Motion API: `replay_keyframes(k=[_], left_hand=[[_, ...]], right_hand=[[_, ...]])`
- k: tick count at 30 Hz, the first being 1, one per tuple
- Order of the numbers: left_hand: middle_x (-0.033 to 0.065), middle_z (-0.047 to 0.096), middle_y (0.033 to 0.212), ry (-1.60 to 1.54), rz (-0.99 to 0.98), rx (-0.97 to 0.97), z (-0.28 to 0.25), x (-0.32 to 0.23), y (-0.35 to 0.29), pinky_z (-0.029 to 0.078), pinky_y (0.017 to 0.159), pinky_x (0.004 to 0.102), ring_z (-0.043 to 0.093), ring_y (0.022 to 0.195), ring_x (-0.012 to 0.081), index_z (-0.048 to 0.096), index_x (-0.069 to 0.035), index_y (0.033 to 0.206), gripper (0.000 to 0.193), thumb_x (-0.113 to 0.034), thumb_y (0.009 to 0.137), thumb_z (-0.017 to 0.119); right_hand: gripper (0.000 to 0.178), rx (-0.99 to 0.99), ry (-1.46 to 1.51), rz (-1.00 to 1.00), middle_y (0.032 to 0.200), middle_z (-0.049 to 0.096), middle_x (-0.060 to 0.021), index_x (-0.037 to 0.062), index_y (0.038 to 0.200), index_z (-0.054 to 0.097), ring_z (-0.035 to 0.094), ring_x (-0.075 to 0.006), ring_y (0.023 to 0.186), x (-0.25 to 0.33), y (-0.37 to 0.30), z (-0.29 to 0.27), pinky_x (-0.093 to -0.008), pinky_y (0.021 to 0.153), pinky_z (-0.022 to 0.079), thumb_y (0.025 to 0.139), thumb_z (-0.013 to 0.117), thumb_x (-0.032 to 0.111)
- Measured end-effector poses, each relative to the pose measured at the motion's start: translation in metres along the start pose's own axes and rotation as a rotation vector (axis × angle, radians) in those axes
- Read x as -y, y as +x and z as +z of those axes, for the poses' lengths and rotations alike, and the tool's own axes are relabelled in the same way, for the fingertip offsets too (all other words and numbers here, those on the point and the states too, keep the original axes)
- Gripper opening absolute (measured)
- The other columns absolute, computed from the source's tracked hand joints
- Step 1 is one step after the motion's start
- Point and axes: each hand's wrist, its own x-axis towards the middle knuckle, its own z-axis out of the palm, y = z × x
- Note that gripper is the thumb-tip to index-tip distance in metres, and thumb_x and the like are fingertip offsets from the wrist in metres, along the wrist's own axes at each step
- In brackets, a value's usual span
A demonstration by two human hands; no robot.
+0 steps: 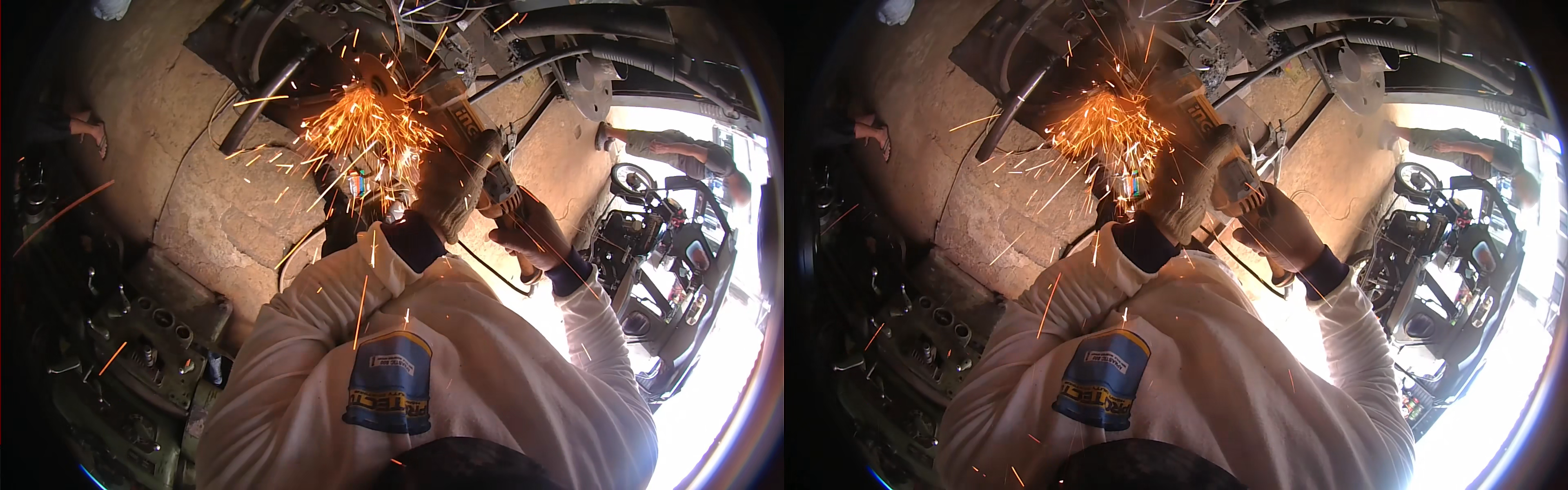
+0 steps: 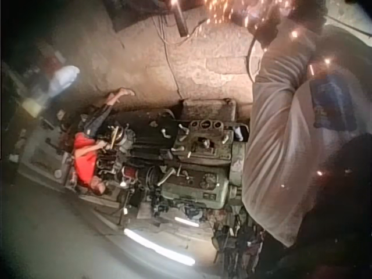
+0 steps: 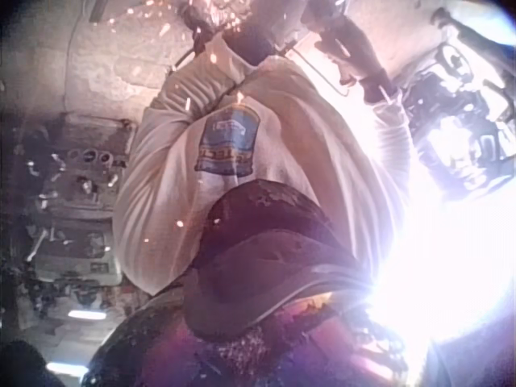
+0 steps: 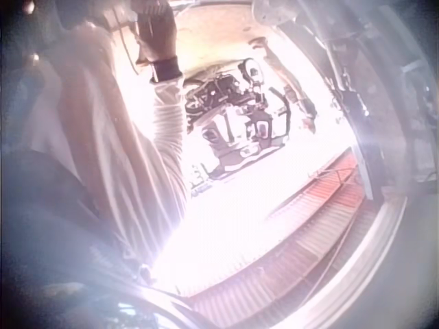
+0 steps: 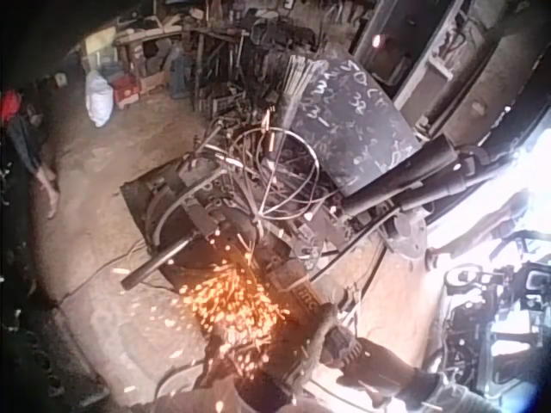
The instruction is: The person welds a metal frame using a handheld welding torch, creating bright sparks. They then use an angle grinder to smooth the welded area, generating a shower of sparks. The person also uses a hammer to tap the metal frame and a wrench to adjust components.
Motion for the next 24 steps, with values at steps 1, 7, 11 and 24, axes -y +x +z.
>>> replay_keyframes(k=[1, 7, 11, 24], left_hand=[[0.0057, 0.067, 0.095, 0.008, -0.046, 0.072, -0.005, -0.005, 0.005, 0.052, 0.063, 0.0328, 0.063, 0.075, 0.0146, 0.058, -0.003, 0.113, 0.045, -0.036, 0.089, 0.077], [0.0066, 0.068, 0.093, -0.169, -0.008, 0.108, -0.002, -0.008, 0.009, 0.060, 0.062, 0.0315, 0.070, 0.073, 0.0157, 0.062, -0.005, 0.112, 0.026, -0.022, 0.095, 0.072], [0.0063, 0.067, 0.091, 0.142, 0.315, 0.074, -0.015, 0.007, 0.026, 0.054, 0.053, 0.0292, 0.067, 0.067, 0.0143, 0.062, -0.005, 0.111, 0.029, -0.025, 0.093, 0.073], [0.0060, 0.068, 0.086, 0.033, 0.018, -0.027, 0.000, -0.008, 0.009, 0.057, 0.059, 0.0303, 0.069, 0.065, 0.0173, 0.063, -0.007, 0.106, 0.020, -0.023, 0.096, 0.069]], right_hand=[[0.061, -0.003, -0.008, 0.011, 0.089, 0.059, 0.0009, 0.0032, 0.129, 0.051, 0.056, -0.0056, 0.068, 0.002, 0.000, 0.000, -0.0229, 0.058, 0.050, 0.076, 0.082, 0.003], [0.058, 0.083, 0.203, 0.044, 0.087, 0.060, 0.0022, 0.0031, 0.127, 0.052, 0.055, -0.0058, 0.065, 0.013, 0.001, 0.002, -0.0233, 0.057, 0.048, 0.077, 0.081, 0.003], [0.063, 0.084, 0.061, 0.014, 0.099, 0.062, -0.0014, 0.0001, 0.135, 0.049, 0.057, -0.0068, 0.077, 0.018, 0.007, 0.004, -0.0240, 0.062, 0.050, 0.078, 0.076, 0.007], [0.053, 0.015, -0.028, -0.075, 0.088, 0.058, 0.0014, 0.0033, 0.125, 0.053, 0.055, -0.0068, 0.068, 0.001, 0.005, 0.002, -0.0240, 0.060, 0.048, 0.078, 0.077, 0.002]])
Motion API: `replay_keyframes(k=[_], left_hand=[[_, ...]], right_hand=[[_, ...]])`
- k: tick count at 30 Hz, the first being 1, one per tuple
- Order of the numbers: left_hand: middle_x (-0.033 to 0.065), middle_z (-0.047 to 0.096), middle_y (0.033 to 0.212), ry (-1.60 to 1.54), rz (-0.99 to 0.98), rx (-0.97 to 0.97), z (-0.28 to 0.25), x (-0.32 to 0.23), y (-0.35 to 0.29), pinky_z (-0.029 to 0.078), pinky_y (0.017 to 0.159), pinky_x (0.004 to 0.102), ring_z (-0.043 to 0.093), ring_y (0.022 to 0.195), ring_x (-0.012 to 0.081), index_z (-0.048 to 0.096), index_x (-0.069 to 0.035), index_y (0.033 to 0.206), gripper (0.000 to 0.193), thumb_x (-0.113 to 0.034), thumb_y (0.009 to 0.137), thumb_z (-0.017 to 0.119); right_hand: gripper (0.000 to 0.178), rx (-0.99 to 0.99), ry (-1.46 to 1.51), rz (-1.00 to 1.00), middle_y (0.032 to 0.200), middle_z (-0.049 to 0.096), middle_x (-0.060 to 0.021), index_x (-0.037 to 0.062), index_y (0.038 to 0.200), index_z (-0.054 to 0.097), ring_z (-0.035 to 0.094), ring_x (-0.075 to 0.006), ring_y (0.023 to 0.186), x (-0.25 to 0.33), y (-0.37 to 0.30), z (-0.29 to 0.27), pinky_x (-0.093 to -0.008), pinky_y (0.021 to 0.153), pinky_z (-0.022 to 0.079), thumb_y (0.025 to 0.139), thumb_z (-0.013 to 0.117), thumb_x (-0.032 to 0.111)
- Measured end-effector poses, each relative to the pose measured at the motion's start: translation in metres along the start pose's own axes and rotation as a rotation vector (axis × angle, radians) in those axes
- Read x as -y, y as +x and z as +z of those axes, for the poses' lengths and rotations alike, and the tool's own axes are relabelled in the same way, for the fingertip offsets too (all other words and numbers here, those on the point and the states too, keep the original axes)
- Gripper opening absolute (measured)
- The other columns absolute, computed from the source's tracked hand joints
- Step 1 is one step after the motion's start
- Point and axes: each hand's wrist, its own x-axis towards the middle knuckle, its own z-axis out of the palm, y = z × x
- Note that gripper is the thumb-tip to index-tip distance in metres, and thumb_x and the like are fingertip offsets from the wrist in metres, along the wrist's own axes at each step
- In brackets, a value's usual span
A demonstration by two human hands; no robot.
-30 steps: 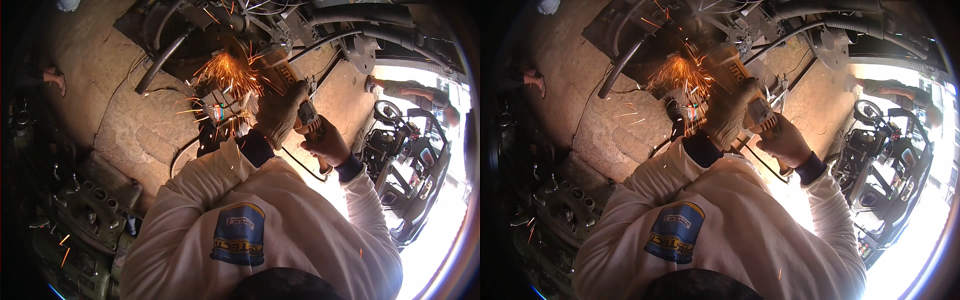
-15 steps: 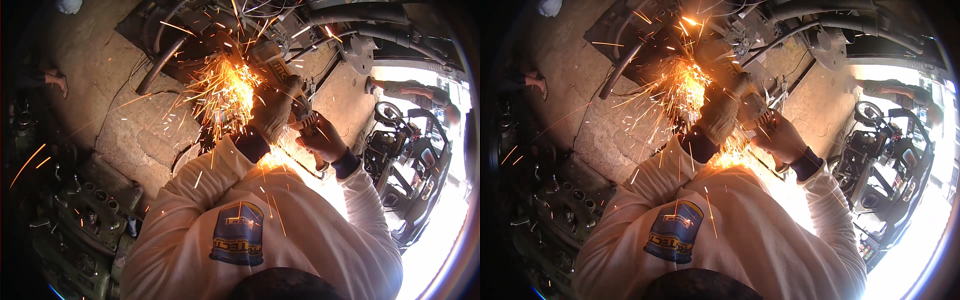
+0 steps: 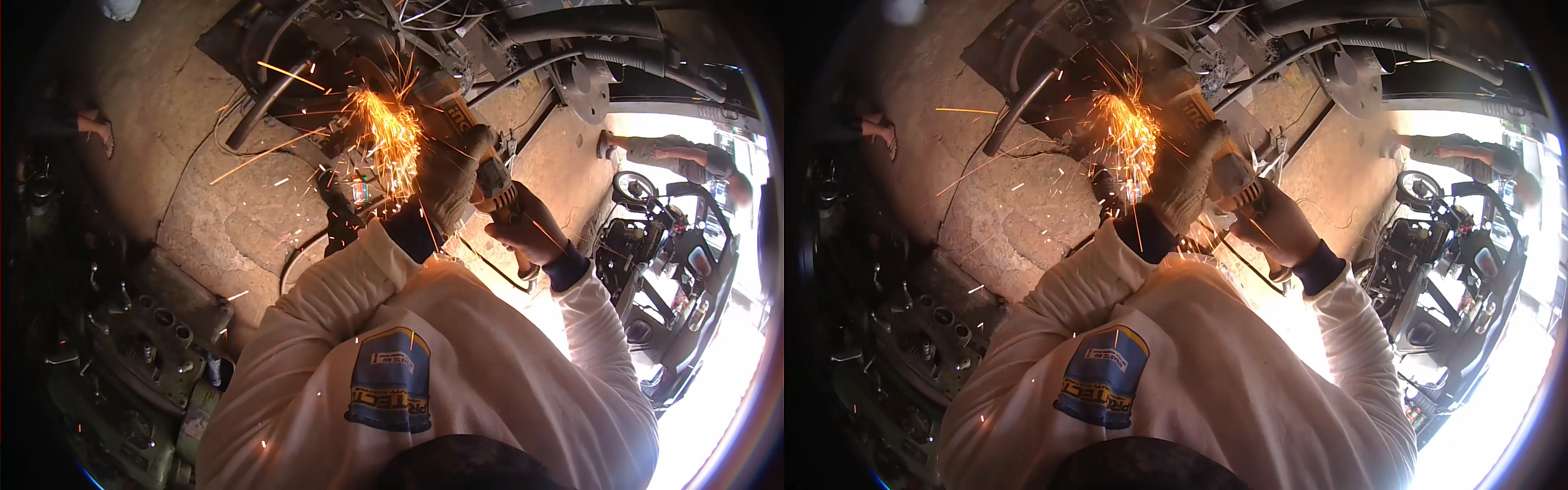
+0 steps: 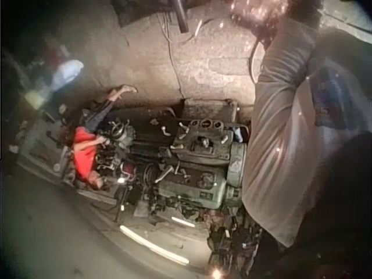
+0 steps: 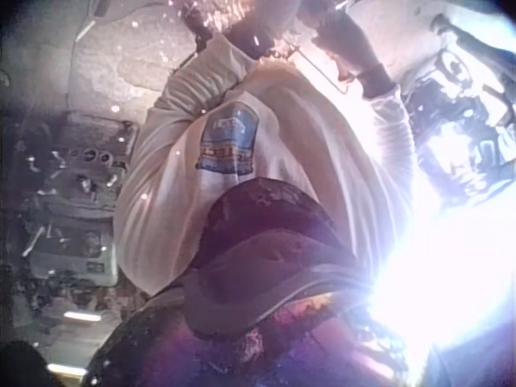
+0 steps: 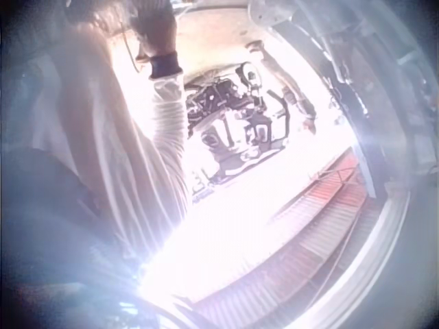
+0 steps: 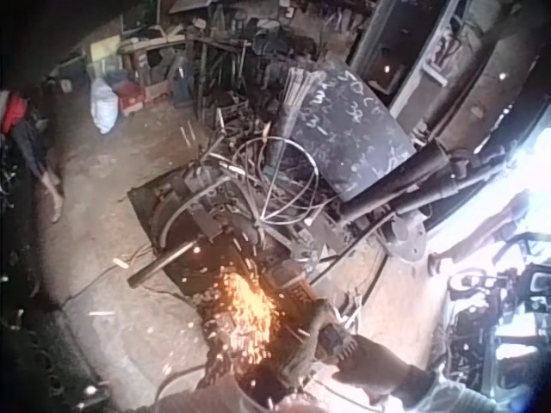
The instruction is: The person welds a metal frame using a handheld welding torch, creating bright sparks. They then use an angle grinder to smooth the welded area, generating a shower of sparks. The person also uses a hammer to tap the metal frame and a wrench to adjust components.
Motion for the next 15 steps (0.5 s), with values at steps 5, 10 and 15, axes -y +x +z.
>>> replay_keyframes(k=[5, 10, 15], left_hand=[[0.0067, 0.069, 0.087, -0.030, 0.065, 0.083, 0.002, -0.006, -0.002, 0.058, 0.058, 0.0295, 0.071, 0.069, 0.0185, 0.062, -0.005, 0.106, 0.022, -0.023, 0.096, 0.069], [0.0050, 0.067, 0.081, -0.057, 0.043, 0.048, -0.002, -0.005, 0.001, 0.053, 0.051, 0.0272, 0.068, 0.062, 0.0155, 0.063, -0.006, 0.104, 0.022, -0.024, 0.094, 0.071], [0.0073, 0.068, 0.090, 0.154, 0.113, 0.028, -0.003, -0.025, -0.002, 0.054, 0.056, 0.0318, 0.067, 0.069, 0.0143, 0.063, -0.007, 0.107, 0.035, -0.034, 0.088, 0.074]], right_hand=[[0.068, 0.027, 0.010, 0.056, 0.104, 0.062, -0.0005, 0.0003, 0.137, 0.051, 0.057, -0.0112, 0.094, 0.009, -0.004, 0.000, -0.0299, 0.084, 0.050, 0.075, 0.079, 0.012], [0.072, 0.067, 0.108, 0.120, 0.108, 0.063, -0.0013, 0.0010, 0.140, 0.049, 0.058, -0.0117, 0.093, 0.010, 0.000, 0.001, -0.0304, 0.083, 0.050, 0.076, 0.079, 0.013], [0.067, 0.005, 0.023, -0.081, 0.095, 0.060, -0.0009, 0.0018, 0.138, 0.046, 0.056, -0.0097, 0.073, 0.008, 0.003, 0.009, -0.0266, 0.065, 0.049, 0.079, 0.078, 0.007]])
